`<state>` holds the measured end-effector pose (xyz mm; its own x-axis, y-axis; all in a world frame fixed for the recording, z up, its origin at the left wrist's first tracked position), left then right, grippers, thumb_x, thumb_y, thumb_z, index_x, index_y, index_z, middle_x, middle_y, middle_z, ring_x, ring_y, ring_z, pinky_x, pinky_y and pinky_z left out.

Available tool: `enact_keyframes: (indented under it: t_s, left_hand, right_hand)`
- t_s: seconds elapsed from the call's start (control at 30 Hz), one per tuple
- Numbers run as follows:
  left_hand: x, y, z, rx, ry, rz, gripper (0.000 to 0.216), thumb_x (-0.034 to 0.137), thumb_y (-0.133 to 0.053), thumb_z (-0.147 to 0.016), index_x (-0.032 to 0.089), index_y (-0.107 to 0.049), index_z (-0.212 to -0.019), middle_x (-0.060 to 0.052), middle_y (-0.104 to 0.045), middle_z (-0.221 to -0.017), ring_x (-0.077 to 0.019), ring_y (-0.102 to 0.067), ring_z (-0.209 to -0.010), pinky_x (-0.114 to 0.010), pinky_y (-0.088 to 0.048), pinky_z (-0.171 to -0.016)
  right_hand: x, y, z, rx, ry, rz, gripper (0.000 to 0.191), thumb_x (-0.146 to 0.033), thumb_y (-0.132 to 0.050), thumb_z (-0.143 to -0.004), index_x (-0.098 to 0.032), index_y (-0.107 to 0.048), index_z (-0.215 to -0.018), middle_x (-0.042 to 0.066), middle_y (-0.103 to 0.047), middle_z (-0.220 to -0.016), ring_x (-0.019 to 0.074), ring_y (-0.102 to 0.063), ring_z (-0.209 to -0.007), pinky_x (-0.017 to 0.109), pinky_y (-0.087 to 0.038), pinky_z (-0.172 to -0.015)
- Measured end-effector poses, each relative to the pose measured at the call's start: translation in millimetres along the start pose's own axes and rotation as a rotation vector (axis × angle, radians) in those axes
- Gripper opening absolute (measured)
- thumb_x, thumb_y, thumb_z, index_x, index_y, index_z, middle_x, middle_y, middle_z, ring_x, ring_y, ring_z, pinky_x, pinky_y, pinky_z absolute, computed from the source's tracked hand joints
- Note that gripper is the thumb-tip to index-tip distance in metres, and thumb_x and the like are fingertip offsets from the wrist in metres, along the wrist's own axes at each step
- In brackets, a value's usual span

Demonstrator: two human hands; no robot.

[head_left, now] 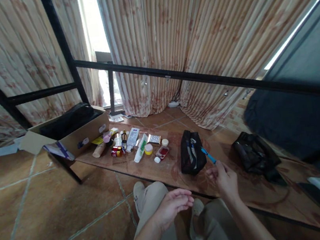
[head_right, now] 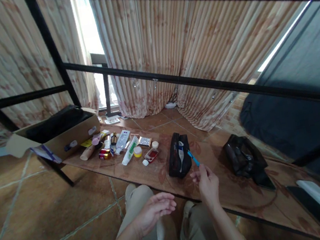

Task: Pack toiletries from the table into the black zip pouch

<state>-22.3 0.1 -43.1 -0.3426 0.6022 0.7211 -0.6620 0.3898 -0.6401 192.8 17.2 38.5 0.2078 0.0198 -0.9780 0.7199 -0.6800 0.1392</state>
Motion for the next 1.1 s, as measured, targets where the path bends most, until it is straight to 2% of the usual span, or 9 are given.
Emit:
enact_keyframes:
  t_s: [0.17, 0.3, 0.4, 0.5, 0.63, 0.73, 0.93, 1.1]
  left_hand:
    - [-6.4, 1.4, -4.8, -0.006, 0.021, 0.022, 0.031, 0.029, -0.076, -0.070, 0.014, -0.070, -0.097, -0.009, -0.070, -0.093, -0.0156, -0.064, -0.081, -0.029, -0.043, -0.079]
    - [-8.3, 0.7, -7.1, -0.021, 0.010, 0.045, 0.033, 0.030, -0.077, -0.069, 0.013, -0.071, -0.095, -0.010, -0.070, -0.090, -0.0150, -0.063, -0.078, -0.028, -0.044, -0.077]
    - [-8.9, -1.1, -7.6, -0.041, 0.003, 0.075, 0.033, 0.030, -0.078, -0.068, 0.012, -0.071, -0.095, -0.010, -0.070, -0.089, -0.0148, -0.063, -0.077, -0.028, -0.044, -0.076]
    - [-9.6, -3.3, -7.3, -0.058, 0.010, 0.100, 0.034, 0.030, -0.077, -0.068, 0.012, -0.071, -0.096, -0.010, -0.070, -0.090, -0.0146, -0.064, -0.077, -0.028, -0.044, -0.077]
    - [-7.9, -4.5, -7.0, -0.050, 0.009, 0.134, 0.033, 0.030, -0.078, -0.067, 0.011, -0.071, -0.093, -0.010, -0.070, -0.087, -0.0146, -0.064, -0.074, -0.028, -0.045, -0.075]
    - [-7.2, -5.4, -7.1, -0.039, 0.016, 0.129, 0.032, 0.031, -0.078, -0.066, 0.012, -0.072, -0.092, -0.010, -0.070, -0.085, -0.0148, -0.064, -0.073, -0.027, -0.045, -0.073]
    - [-6.9, -6.5, -7.5, -0.023, 0.039, 0.105, 0.032, 0.032, -0.077, -0.068, 0.012, -0.072, -0.092, -0.010, -0.070, -0.086, -0.0138, -0.064, -0.073, -0.027, -0.045, -0.074]
    - [-7.4, -6.5, -8.6, -0.018, 0.049, 0.094, 0.032, 0.031, -0.078, -0.067, 0.012, -0.073, -0.092, -0.010, -0.070, -0.085, -0.0139, -0.063, -0.073, -0.028, -0.044, -0.076]
  right_hand:
    - [-10.9, -5.3, -9.4, 0.013, -0.022, 0.090, 0.046, -0.061, -0.055, -0.083, -0.017, -0.061, -0.073, 0.004, -0.064, -0.056, 0.0134, -0.051, -0.044, 0.025, -0.040, -0.043]
    - [-25.7, -15.0, -14.7, 0.053, -0.008, 0.167, 0.045, -0.058, -0.055, -0.083, -0.015, -0.066, -0.084, 0.000, -0.059, -0.051, 0.0134, -0.048, -0.043, 0.025, -0.036, -0.042]
    - [-38.4, -24.8, -20.5, 0.073, 0.061, 0.247, 0.048, -0.057, -0.056, -0.083, -0.012, -0.068, -0.092, -0.001, -0.056, -0.051, 0.0132, -0.048, -0.046, 0.025, -0.036, -0.045]
    - [-44.3, -38.3, -27.9, 0.031, 0.138, 0.279, 0.051, -0.058, -0.055, -0.084, -0.011, -0.068, -0.099, -0.003, -0.052, -0.050, 0.0130, -0.049, -0.048, 0.024, -0.037, -0.049]
    - [-22.1, -51.9, -31.7, -0.075, 0.041, 0.103, 0.059, -0.063, -0.050, -0.085, -0.012, -0.065, -0.111, -0.003, -0.052, -0.056, 0.0112, -0.048, -0.048, 0.022, -0.036, -0.046]
    - [-4.7, -53.6, -25.8, -0.098, -0.028, -0.028, 0.061, -0.064, -0.050, -0.084, -0.015, -0.063, -0.118, -0.004, -0.052, -0.058, 0.0106, -0.049, -0.050, 0.020, -0.035, -0.044]
    - [10.0, -50.1, -16.8, -0.083, -0.033, -0.083, 0.059, -0.058, -0.067, -0.075, -0.015, -0.064, -0.114, -0.004, -0.055, -0.059, 0.0098, -0.049, -0.050, 0.019, -0.035, -0.044]
    - [16.7, -41.4, -12.5, -0.020, -0.016, -0.138, 0.054, -0.054, -0.067, -0.076, -0.016, -0.063, -0.114, -0.004, -0.056, -0.061, 0.0097, -0.049, -0.053, 0.020, -0.036, -0.048]
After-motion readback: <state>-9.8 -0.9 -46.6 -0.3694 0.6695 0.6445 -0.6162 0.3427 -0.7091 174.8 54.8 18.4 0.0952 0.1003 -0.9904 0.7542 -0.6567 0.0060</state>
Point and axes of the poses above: each hand's wrist, its own z-axis away from the middle knuckle, its own y-axis out of the back of the hand, x = y × z, the point moved 10 cm from there along -z, towards the middle knuckle
